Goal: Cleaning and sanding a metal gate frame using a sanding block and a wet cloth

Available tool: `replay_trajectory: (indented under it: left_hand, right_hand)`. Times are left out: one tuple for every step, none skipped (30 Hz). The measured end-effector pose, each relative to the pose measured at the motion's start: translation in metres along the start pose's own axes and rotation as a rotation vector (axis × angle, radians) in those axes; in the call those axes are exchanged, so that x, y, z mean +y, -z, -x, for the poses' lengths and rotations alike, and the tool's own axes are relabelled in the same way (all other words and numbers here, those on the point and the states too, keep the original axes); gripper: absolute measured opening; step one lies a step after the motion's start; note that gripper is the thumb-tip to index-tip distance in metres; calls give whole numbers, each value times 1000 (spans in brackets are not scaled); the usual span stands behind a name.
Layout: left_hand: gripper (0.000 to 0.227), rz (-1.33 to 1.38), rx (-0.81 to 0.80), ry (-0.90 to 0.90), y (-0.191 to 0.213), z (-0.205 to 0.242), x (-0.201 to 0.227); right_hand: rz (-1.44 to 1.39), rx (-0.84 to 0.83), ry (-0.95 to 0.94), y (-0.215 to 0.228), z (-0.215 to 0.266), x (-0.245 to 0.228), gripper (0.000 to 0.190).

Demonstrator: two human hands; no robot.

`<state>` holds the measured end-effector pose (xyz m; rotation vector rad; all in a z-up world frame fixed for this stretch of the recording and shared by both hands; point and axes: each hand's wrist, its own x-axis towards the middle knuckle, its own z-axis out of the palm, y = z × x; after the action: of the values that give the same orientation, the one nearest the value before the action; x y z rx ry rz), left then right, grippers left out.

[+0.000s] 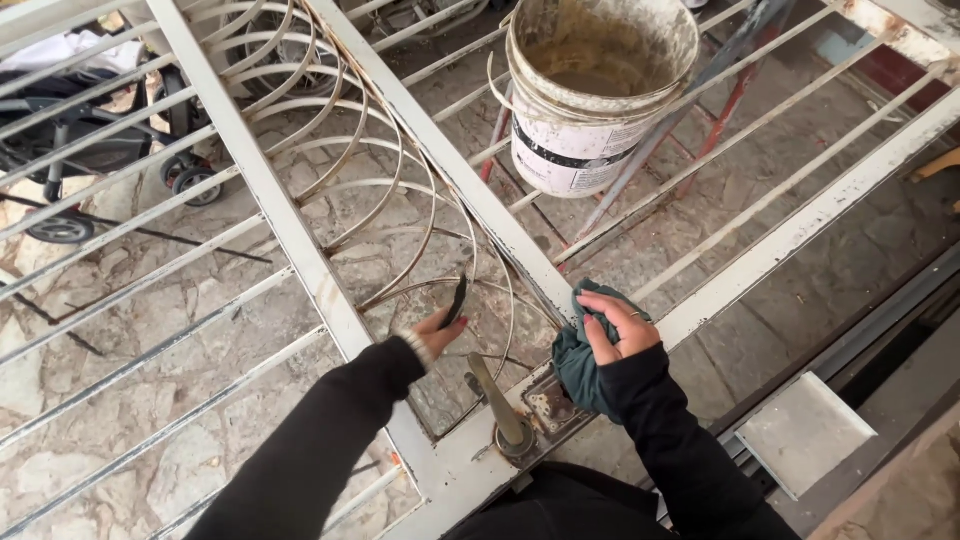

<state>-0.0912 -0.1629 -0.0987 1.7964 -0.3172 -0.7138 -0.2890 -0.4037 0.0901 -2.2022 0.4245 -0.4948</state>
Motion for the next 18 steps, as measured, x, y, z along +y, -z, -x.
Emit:
replay_trajectory:
  left_hand:
    - [52, -14, -15, 26, 6, 2, -7]
    - [51, -29, -30, 53, 12, 3, -15]
    - [51, -28, -30, 53, 9, -13, -20]
    - [51, 12, -51, 71, 6, -29, -25]
    - [51, 51, -75, 89, 1, -45, -30]
    - [51, 53, -79, 88, -2, -48, -39]
    - [49, 91, -20, 64, -5, -53, -48]
    - [47, 129, 39, 39, -8, -58, -56]
    - [47, 126, 40, 34, -2, -42, -39]
    - [47, 130, 23, 45, 4, -26, -22]
    - [47, 134, -2, 63, 6, -8, -7]
    - [47, 132, -10, 65, 9, -1, -4]
    - [49, 156, 6, 86, 10, 3, 1]
    - [50, 181, 22, 108, 10, 6, 5]
    - [50, 182, 18, 105, 20, 19, 20]
    - [58, 264, 56, 203, 30, 32, 34]
    - [66, 340, 95, 311, 41, 49, 46]
    - [66, 337, 92, 317, 55, 41, 66]
  right_hand:
    - [13, 2, 4, 0, 1, -2, 25]
    - [27, 4, 7, 0, 1, -4, 25]
    - [28, 3, 8, 0, 2, -3, 25]
    - [22, 3, 13, -1, 2, -2, 25]
    - [18, 5, 17, 0, 3, 0, 26]
    - [21, 6, 15, -1, 5, 0, 26]
    - [34, 11, 23, -1, 5, 1, 25]
    - [48, 16, 31, -2, 4, 2, 25]
    - [46, 19, 34, -1, 3, 2, 25]
    - [34, 17, 51, -1, 2, 3, 25]
    - [26, 14, 58, 1, 5, 4, 25]
    - [27, 18, 51, -2, 6, 6, 25]
    - [13, 19, 61, -2, 5, 8, 25]
    - [-1, 21, 72, -2, 3, 10, 26]
    - [2, 24, 72, 0, 2, 10, 26]
    - [-16, 30, 79, 1, 1, 10, 26]
    - [-39, 32, 78, 0, 5, 10, 27]
    - [-40, 32, 71, -1, 4, 12, 27]
